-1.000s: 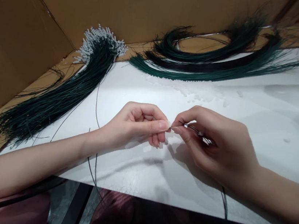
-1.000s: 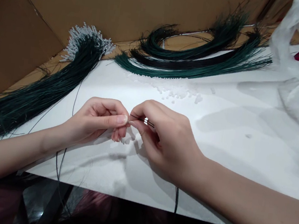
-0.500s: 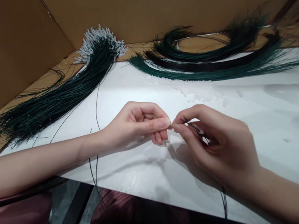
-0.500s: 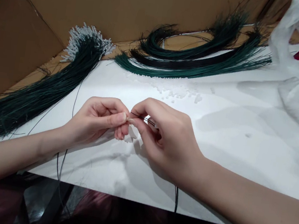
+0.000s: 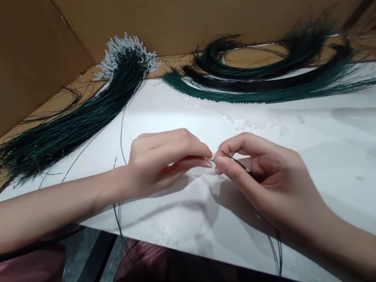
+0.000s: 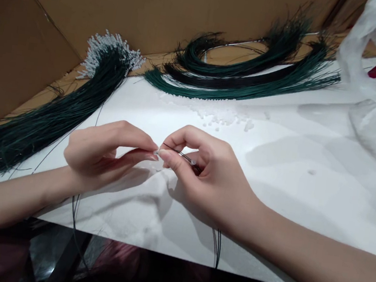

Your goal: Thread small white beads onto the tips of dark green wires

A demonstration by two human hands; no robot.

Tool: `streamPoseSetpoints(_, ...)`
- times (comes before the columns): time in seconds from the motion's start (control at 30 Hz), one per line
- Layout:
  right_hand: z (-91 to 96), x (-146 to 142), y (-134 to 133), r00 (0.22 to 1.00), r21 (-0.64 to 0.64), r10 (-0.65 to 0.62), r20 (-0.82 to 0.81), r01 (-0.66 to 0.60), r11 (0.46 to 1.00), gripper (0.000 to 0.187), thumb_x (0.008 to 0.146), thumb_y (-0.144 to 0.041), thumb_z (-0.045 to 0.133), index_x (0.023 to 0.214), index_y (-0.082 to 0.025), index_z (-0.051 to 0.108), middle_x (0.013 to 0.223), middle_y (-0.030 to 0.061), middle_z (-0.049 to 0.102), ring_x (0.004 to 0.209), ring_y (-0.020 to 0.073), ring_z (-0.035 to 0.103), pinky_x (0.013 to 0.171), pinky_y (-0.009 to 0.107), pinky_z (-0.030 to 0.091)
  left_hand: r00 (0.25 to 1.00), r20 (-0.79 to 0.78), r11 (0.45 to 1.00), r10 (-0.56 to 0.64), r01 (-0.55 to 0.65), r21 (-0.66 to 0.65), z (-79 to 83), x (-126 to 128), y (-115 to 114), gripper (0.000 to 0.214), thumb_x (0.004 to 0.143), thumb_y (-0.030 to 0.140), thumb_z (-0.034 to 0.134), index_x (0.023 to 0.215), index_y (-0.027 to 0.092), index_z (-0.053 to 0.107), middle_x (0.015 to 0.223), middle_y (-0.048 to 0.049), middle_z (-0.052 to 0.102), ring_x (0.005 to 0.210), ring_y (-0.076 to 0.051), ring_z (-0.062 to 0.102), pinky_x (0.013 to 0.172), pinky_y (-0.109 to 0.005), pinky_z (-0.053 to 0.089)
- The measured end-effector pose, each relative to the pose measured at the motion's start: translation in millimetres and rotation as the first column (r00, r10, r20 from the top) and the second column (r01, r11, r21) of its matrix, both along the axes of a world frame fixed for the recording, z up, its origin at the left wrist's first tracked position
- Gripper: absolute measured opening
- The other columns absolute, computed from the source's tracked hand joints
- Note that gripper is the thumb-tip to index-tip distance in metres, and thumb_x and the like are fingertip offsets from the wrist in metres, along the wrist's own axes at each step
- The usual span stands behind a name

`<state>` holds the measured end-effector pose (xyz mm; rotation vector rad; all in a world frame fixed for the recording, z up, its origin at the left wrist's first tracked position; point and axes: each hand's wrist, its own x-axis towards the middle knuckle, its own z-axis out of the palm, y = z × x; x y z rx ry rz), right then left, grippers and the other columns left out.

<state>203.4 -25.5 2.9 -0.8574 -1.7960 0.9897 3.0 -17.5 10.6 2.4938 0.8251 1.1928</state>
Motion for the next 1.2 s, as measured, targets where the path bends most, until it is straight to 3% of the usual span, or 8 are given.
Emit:
streamPoseSetpoints(0.17, 1.2, -0.2, 0.4, 1.0, 0.009, 0.022, 0.01, -0.022, 1.0, 0.007, 0.087, -0.011, 0.061, 0.081, -0.014, 0.061, 0.072, -0.003, 0.057, 0.04, 0.0001, 0.034, 0.032, 0.02, 0.02, 1.0, 0.02, 1.0, 0.017, -0.017, -0.026, 5.5, 2.0, -0.3, 0.012, 0.084, 0.013, 0.067, 0.081, 0.023, 0.073, 0.073, -0.0015, 0.073, 0.063, -0.012, 0.065, 0.061, -0.024, 0.048)
streamPoseSetpoints(0.37, -2.1, 1.8, -1.6, 0.998, 0.044, 0.059, 0.036, -0.06, 0.997, 0.007, 0.09, -0.016, 0.061, 0.083, -0.015, 0.06, 0.069, -0.0021, 0.055, 0.049, 0.0048, 0.043, 0.04, 0.021, 0.032, 0.999, -0.016, 0.991, -0.043, 0.045, 0.128, 1.0, 0.9, 3.5, 0.006, 0.084, 0.011, 0.067, 0.086, 0.016, 0.07, 0.074, -0.0041, 0.071, 0.065, -0.011, 0.064, 0.061, -0.021, 0.049)
streamPoseSetpoints(0.57, -5.3, 2.1, -1.5, 0.994, 0.091, 0.081, 0.076, -0.088, 0.992, 0.007, 0.092, -0.017, 0.057, 0.085, -0.015, 0.057, 0.067, -0.0023, 0.051, 0.046, 0.0057, 0.038, 0.039, 0.025, 0.03, 0.995, -0.04, 0.974, -0.093, 0.099, 0.204, -2.0, 0.9, 8.1, 0.001, 0.085, 0.009, 0.067, 0.084, 0.01, 0.067, 0.071, -0.005, 0.069, 0.063, -0.009, 0.063, 0.058, -0.02, 0.049)
streamPoseSetpoints(0.8, -5.1, 1.6, -3.2, 0.991, 0.259, 0.008, 0.136, -0.043, 0.965, 0.008, 0.091, -0.01, 0.056, 0.085, -0.013, 0.059, 0.066, -0.0028, 0.053, 0.046, 0.0023, 0.036, 0.041, 0.02, 0.033, 0.996, -0.001, 0.974, -0.092, 0.09, 0.207, -5.5, 2.9, 4.9, 0.006, 0.083, 0.004, 0.066, 0.081, 0.01, 0.066, 0.067, -0.0042, 0.067, 0.06, -0.008, 0.06, 0.054, -0.02, 0.046)
streamPoseSetpoints(1.2, -8.2, 0.6, -6.4, 0.982, 0.38, -0.071, 0.175, -0.001, 0.925, 0.01, 0.088, -0.004, 0.056, 0.084, -0.012, 0.061, 0.07, -0.0011, 0.057, 0.055, 0.0042, 0.043, 0.053, 0.02, 0.041, 1.0, 0.015, 0.968, -0.009, 0.005, 0.252, -7.2, 9.2, 0.3, 0.013, 0.083, 0.003, 0.058, 0.077, 0.014, 0.062, 0.061, -0.0014, 0.062, 0.053, -0.008, 0.055, 0.048, -0.021, 0.041)
